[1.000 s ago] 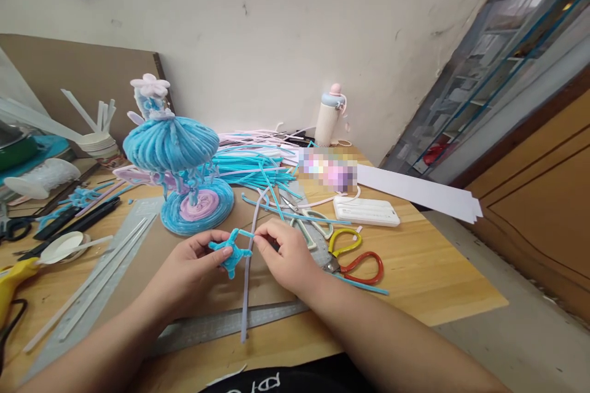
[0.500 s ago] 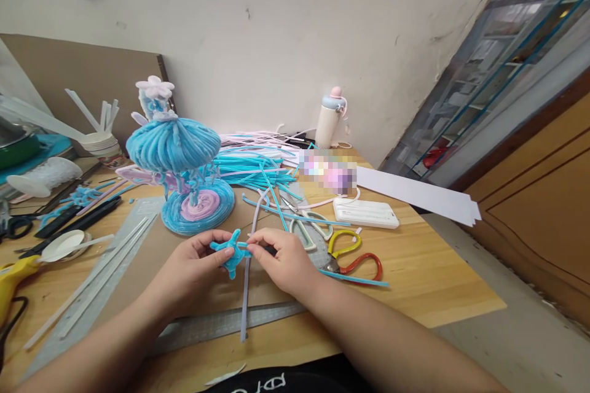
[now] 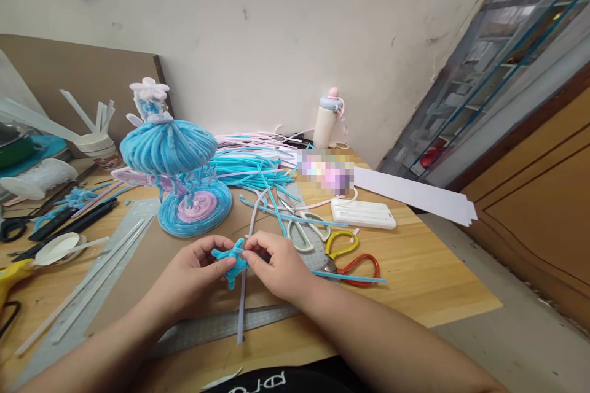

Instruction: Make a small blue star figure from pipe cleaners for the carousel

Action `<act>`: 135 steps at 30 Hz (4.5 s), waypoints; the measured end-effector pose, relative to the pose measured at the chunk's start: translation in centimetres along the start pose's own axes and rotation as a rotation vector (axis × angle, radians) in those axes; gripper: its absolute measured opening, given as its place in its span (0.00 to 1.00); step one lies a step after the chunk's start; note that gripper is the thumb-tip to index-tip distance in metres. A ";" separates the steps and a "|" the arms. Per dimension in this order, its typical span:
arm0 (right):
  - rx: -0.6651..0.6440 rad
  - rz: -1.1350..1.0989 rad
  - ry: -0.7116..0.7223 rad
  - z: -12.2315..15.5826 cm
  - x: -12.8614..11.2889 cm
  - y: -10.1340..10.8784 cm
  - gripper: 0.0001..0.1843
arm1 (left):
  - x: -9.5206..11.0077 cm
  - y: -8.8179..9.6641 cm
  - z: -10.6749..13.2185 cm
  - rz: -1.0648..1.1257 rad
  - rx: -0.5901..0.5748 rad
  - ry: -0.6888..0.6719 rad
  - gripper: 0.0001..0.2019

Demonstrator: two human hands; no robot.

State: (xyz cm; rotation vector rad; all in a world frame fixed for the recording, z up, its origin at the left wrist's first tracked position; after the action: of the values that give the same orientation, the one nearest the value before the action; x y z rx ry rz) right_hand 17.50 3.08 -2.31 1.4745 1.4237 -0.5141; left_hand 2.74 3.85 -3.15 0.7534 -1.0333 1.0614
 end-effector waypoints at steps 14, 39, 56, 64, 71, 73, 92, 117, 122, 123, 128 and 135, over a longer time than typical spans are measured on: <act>-0.059 0.026 -0.018 0.0 0.1 -0.4 0.07 | 0.0 0.0 0.0 -0.024 -0.020 0.007 0.14; -0.059 -0.156 -0.036 0.5 -1.6 -0.6 0.06 | 0.5 -0.2 0.4 0.113 -0.062 -0.005 0.08; 0.204 -0.217 -0.070 1.1 -1.2 0.6 0.05 | 0.8 -0.5 0.4 0.218 -0.120 -0.034 0.10; 0.113 -0.322 -0.085 1.0 -1.1 -0.4 0.05 | 1.6 -0.8 0.8 0.123 -0.052 -0.063 0.11; 0.053 -0.324 -0.097 0.9 -1.1 -0.6 0.06 | 1.6 -0.4 0.9 0.081 -0.013 -0.085 0.09; 0.045 -0.331 -0.085 1.0 -1.1 -0.6 0.06 | 1.8 -0.2 1.1 0.059 0.011 -0.109 0.09; 0.111 -0.361 -0.105 0.7 -1.3 -0.7 0.10 | 1.0 -1.1 1.0 0.273 -0.078 -0.052 0.06; -0.016 0.810 0.440 0.3 -6.5 -1.1 0.10 | 1.1 0.0 1.1 0.203 0.128 -0.162 0.05; -0.138 1.117 0.674 -0.4 -8.5 -1.4 0.11 | 1.5 0.3 1.0 0.155 0.150 -0.132 0.06; -0.173 1.144 0.712 -0.6 -8.8 -1.3 0.11 | 1.5 0.3 1.0 0.140 0.143 -0.123 0.06; -0.438 1.178 0.826 -1.8 -9.5 -1.0 0.12 | 1.5 0.2 0.6 0.035 0.099 -0.089 0.06; -0.848 1.003 0.408 -4.5 -8.6 -0.7 0.04 | 1.5 -0.6 0.8 -0.271 0.017 -0.142 0.09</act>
State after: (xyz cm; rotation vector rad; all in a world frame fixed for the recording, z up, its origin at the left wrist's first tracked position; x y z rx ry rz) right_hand 13.52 2.43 6.61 1.3615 0.8038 0.9436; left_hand 3.24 3.41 -1.46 0.9641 -1.0100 0.7936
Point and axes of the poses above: each hand's wrist, its own z-axis away from the middle knuckle, its own y-axis out of the back of the hand, x = y × z, the point moved 6 cm from there along -z, towards the middle knuckle, and after that the axes turned 10 degrees about y, right-handed, at the moved point
